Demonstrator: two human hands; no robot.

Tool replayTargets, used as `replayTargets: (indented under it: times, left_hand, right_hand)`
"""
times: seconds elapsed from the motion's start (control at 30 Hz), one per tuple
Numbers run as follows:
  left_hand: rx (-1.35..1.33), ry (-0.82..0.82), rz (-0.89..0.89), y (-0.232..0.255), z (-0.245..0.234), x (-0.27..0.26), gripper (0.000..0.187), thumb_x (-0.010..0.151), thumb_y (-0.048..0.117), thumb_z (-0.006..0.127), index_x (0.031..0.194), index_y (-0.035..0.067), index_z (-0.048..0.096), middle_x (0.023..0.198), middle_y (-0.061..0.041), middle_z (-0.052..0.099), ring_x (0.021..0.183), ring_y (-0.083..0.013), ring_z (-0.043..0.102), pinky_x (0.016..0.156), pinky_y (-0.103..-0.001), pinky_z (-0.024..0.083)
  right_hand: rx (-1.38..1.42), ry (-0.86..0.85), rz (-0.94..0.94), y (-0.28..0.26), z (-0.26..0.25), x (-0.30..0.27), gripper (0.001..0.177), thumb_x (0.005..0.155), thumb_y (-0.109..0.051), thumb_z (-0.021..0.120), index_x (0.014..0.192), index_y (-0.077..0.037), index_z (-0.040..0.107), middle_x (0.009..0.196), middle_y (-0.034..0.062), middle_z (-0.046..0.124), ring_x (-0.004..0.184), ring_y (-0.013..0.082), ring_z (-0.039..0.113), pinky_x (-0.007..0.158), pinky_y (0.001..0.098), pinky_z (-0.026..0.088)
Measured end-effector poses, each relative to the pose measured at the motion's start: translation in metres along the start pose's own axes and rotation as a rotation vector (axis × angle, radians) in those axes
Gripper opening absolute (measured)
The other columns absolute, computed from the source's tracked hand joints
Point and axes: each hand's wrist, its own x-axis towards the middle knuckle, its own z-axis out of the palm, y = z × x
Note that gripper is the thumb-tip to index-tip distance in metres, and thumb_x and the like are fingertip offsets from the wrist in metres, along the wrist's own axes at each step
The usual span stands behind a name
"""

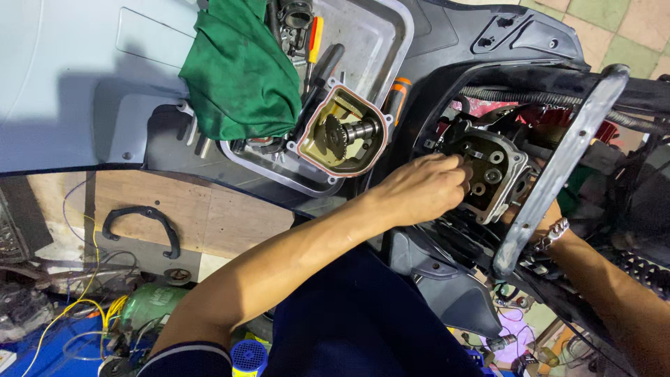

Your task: The person works on a motorcycle engine cylinder head, handling components by hand and using a screwdriver to adjust or secure parts while the engine is partially disassembled.

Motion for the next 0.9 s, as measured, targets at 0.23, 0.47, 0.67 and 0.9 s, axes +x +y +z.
replayTargets:
  times: [0.23, 0.47, 0.67, 0.9]
  left_hand:
    - [0.008, -0.03, 0.07, 0.012, -0.005, -0.01, 0.017, 0.08, 0.012, 0.066, 0.065, 0.005, 0.065, 0.085, -0.006, 0.062, 0.096, -0.0243, 0.061, 0.087, -0.039, 0.053]
    - [-0.059, 0.021, -0.019, 0.006, -0.031, -0.014, 0.008, 0.088, 0.009, 0.064, 0.082, 0.004, 0.065, 0.091, -0.006, 0.058, 0.096, -0.0228, 0.058, 0.087, -0.037, 0.052]
    - [0.015, 0.019, 0.035, 0.001, -0.055, -0.02, 0.004, 0.085, 0.007, 0.064, 0.084, 0.004, 0.064, 0.093, -0.005, 0.057, 0.096, -0.0226, 0.058, 0.085, -0.038, 0.051]
    - [0.007, -0.021, -0.026, -0.001, -0.055, -0.034, 0.002, 0.081, 0.005, 0.064, 0.082, 0.004, 0.063, 0.092, -0.005, 0.057, 0.095, -0.0234, 0.058, 0.085, -0.039, 0.051]
  right_hand:
    - [0.074, 0.076, 0.003, -0.028, -0.007, -0.004, 0.045, 0.076, -0.023, 0.076, 0.118, -0.007, 0.069, 0.116, 0.0132, 0.07, 0.109, 0.0312, 0.065, 0.099, 0.0446, 0.05]
    - [-0.105, 0.037, -0.048, -0.036, -0.011, -0.002, 0.04, 0.078, -0.023, 0.077, 0.114, -0.006, 0.072, 0.113, 0.0157, 0.071, 0.108, 0.0346, 0.066, 0.099, 0.0479, 0.05]
    - [-0.055, -0.032, -0.116, 0.037, 0.005, -0.005, 0.044, 0.069, -0.02, 0.076, 0.112, -0.009, 0.074, 0.108, 0.0123, 0.073, 0.102, 0.0296, 0.069, 0.094, 0.0441, 0.054]
    - [-0.435, -0.196, 0.294, 0.022, 0.001, -0.01, 0.03, 0.081, -0.032, 0.08, 0.1, -0.009, 0.077, 0.097, 0.0136, 0.072, 0.102, 0.0292, 0.065, 0.098, 0.0422, 0.055]
